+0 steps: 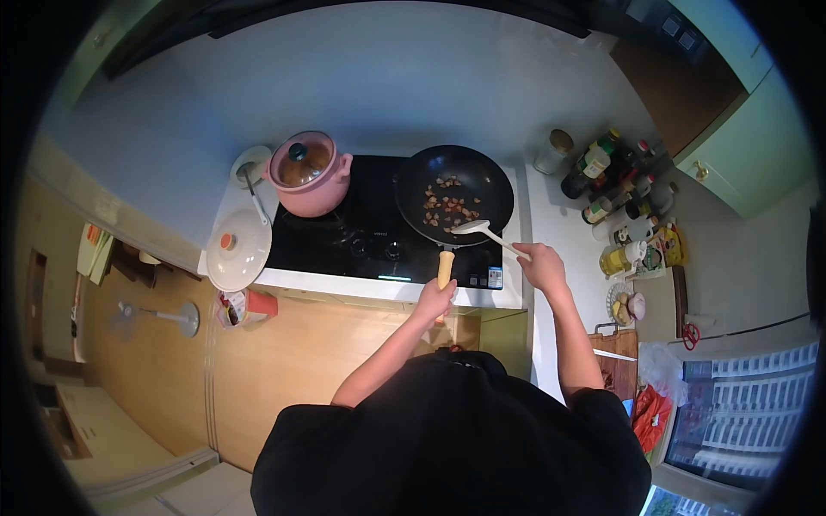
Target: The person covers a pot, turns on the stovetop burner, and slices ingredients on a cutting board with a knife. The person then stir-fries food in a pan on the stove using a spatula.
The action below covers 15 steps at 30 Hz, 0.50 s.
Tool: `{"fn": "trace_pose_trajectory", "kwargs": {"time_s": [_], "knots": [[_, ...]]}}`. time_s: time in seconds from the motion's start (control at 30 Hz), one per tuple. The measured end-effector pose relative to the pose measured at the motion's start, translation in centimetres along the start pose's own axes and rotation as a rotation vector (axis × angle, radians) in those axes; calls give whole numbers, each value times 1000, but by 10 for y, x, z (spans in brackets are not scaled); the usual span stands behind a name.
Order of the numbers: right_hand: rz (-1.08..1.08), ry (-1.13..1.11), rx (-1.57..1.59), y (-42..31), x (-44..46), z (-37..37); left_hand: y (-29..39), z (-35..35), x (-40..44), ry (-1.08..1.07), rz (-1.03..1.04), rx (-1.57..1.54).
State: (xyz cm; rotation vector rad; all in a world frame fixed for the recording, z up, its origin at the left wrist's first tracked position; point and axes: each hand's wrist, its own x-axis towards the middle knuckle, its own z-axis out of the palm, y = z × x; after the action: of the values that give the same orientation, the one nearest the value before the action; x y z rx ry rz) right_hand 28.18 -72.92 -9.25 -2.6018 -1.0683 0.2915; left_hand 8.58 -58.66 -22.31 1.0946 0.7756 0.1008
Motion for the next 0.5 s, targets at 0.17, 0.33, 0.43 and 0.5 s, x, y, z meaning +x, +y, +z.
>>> {"fn": "trace_pose_trajectory", "kwargs": {"time_s": [0.17,0.33,0.43,0.5], "knots": [[11,28,86,8,-14,-15,-1,0,-1,9,12,8],[5,106,178,24,-19,-11,1,1,1,20,3,1],[13,143,234,33,-19,-5,0,0,1,0,5,-31],[52,130,243,34,-19,-11,0,1,1,8,-5,-23]]}}
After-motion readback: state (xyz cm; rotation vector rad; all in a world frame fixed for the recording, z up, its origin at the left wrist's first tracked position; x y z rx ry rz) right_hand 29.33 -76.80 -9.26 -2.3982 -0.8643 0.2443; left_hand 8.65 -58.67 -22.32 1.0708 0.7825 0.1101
